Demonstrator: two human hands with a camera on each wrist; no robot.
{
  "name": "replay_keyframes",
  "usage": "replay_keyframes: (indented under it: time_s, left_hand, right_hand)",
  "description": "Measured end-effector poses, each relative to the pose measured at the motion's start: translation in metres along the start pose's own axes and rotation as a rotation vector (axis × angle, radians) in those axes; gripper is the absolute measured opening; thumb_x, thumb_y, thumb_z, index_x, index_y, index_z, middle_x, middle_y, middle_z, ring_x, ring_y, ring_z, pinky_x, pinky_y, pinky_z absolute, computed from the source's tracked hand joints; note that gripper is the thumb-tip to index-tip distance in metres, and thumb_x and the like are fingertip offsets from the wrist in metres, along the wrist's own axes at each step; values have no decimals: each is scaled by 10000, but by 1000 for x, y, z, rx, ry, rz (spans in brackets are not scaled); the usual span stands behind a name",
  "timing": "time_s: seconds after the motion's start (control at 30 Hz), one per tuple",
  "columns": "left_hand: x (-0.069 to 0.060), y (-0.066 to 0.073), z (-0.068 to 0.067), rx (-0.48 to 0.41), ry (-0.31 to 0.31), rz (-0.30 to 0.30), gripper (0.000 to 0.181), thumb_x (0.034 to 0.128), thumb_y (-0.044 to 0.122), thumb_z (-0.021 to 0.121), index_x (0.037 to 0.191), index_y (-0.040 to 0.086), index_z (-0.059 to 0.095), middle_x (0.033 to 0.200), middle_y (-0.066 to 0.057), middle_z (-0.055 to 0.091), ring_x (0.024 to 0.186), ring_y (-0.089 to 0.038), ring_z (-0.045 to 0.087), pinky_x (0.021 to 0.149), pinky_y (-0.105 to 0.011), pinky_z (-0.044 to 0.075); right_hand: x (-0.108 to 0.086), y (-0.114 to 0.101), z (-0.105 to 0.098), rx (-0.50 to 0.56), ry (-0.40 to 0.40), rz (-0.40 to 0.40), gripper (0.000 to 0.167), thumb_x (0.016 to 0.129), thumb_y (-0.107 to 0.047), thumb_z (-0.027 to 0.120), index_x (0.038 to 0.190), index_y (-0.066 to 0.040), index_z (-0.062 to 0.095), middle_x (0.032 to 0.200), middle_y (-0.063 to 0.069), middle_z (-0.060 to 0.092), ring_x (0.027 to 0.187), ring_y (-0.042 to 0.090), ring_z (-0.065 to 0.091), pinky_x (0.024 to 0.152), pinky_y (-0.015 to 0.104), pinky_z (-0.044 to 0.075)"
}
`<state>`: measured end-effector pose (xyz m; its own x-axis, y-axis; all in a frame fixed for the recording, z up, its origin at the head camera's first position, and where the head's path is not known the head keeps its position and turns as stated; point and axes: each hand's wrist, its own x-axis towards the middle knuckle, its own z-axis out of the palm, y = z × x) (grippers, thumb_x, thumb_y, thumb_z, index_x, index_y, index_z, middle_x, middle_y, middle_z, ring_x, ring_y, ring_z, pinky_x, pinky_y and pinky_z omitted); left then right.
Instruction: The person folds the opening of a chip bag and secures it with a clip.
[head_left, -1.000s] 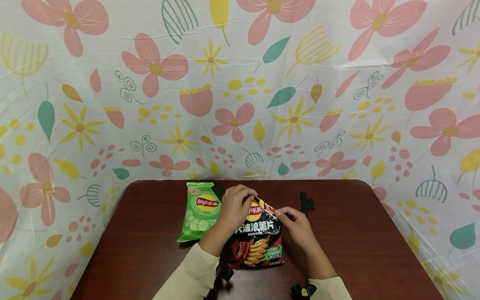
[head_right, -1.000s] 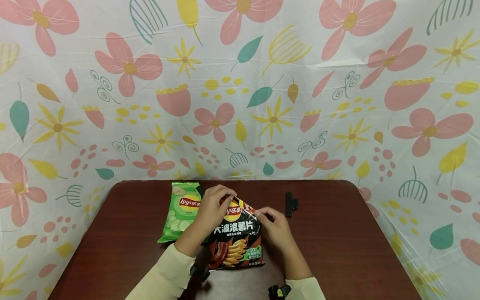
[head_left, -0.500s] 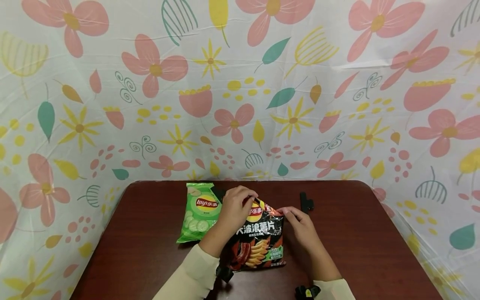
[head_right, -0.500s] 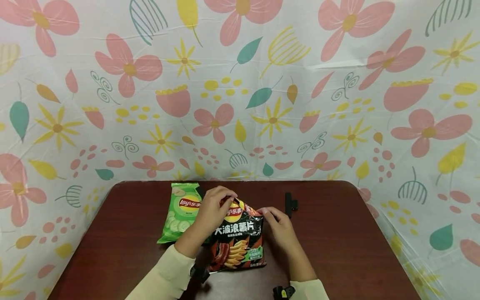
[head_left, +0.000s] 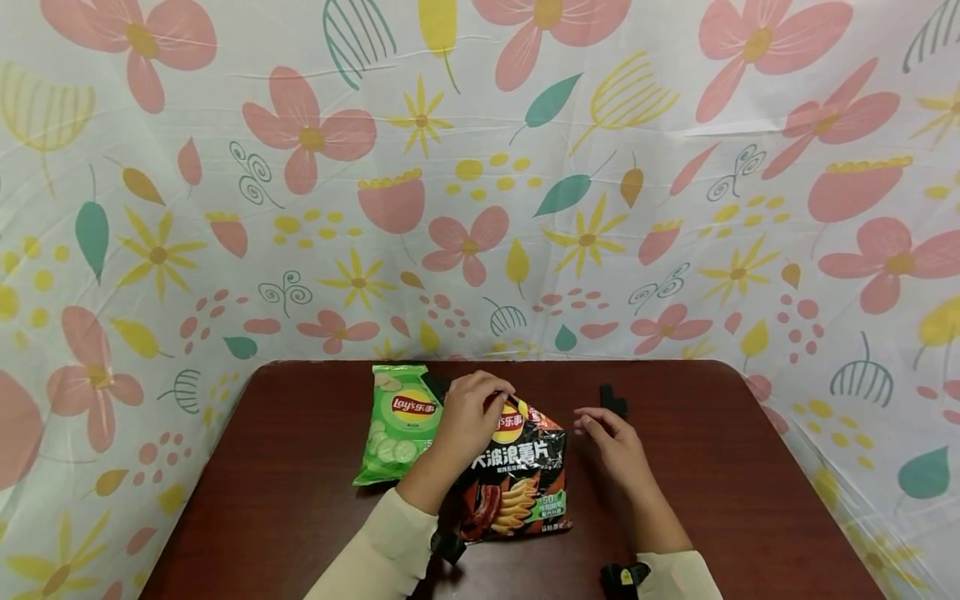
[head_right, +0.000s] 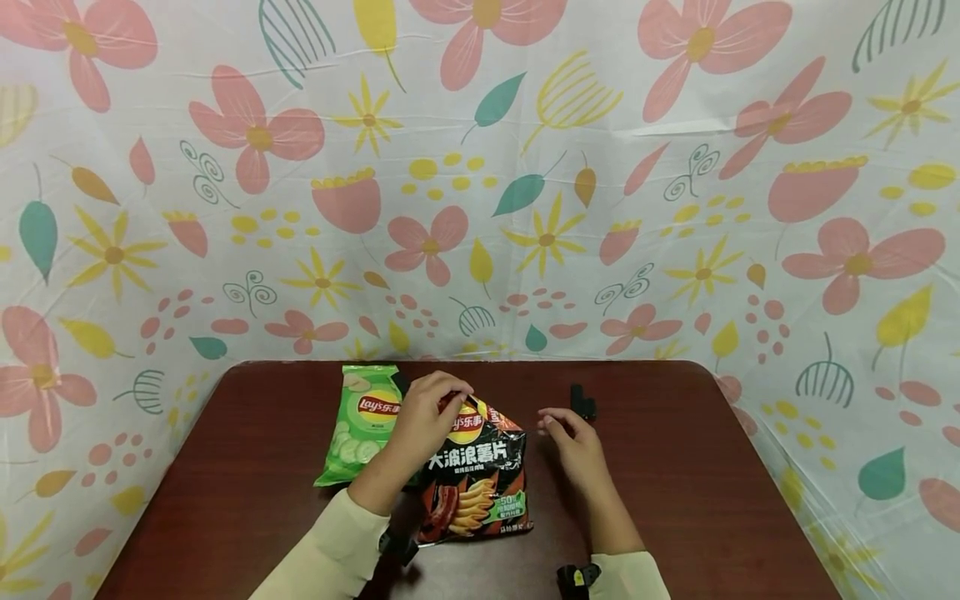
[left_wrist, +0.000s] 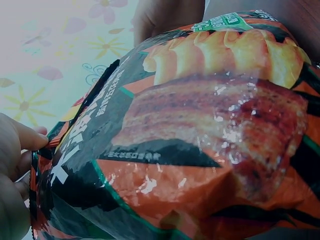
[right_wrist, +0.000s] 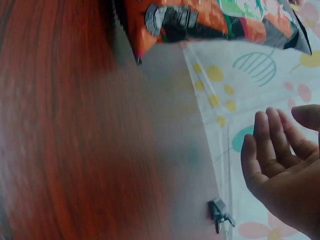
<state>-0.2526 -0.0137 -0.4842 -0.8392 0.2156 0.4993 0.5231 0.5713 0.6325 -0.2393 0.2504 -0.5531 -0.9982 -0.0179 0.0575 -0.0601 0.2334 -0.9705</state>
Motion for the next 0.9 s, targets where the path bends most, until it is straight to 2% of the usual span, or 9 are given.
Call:
replay_keyframes:
  time_s: [0.1,0.2,0.33,0.43,0.5,0.67,0.9]
  left_hand:
    - [0,-1,0,4,8,13,111,984,144,667,1020,188,763,1060,31,707,980,-165,669,1095,-489,426]
    - [0,-1,1,10,15,27,112,986,147,664,1019,184,765,1055,36,708,974,-158,669,1087,-490,432]
    - [0,-2,2,12,12,21,118,990,156,659,1022,194,766,1057,49,706,982,-150,666,1093,-481,429]
    - [0,-3,2,9,11,15,124,992,156,655,1024,205,764,1059,51,705,986,-152,664,1096,-477,426]
    - [0,-3,2,5,8,10,132,995,153,647,1025,209,762,1060,52,704,987,-154,662,1100,-479,423]
    - [-1,-3,1,-2,2,6,147,1000,145,631,1026,210,761,1065,52,701,985,-156,659,1109,-488,415]
    - [-1,-2,0,1,3,5,134,994,148,645,1024,207,761,1059,48,700,974,-154,660,1105,-489,418]
  right_hand:
    - [1,1,-4,-67,13,39,405,1073,-268,514,1334,30,599,1185,205,657,998,33,675,866,150,531]
    - [1,2,-9,-153,16,79,418,1067,-329,519,1362,-45,605,1265,199,641,1032,135,654,813,223,526]
    - [2,5,-15,-277,13,109,475,1061,-421,499,1421,-120,570,1443,165,542,1271,341,534,946,466,488]
    - [4,7,-19,-304,21,115,509,1066,-423,485,1476,-123,508,1518,157,472,1442,383,386,1092,580,380]
    - [6,8,-21,-298,36,117,517,1070,-386,490,1505,-108,467,1515,166,474,1438,373,396,1110,562,373]
    - [7,8,-25,-305,81,157,569,1075,-355,479,1569,-98,361,1540,156,422,1364,316,484,1035,427,437]
    - [11,9,-35,-284,156,208,605,1066,-389,470,1585,-111,333,1591,203,278,1417,365,407,1097,525,397]
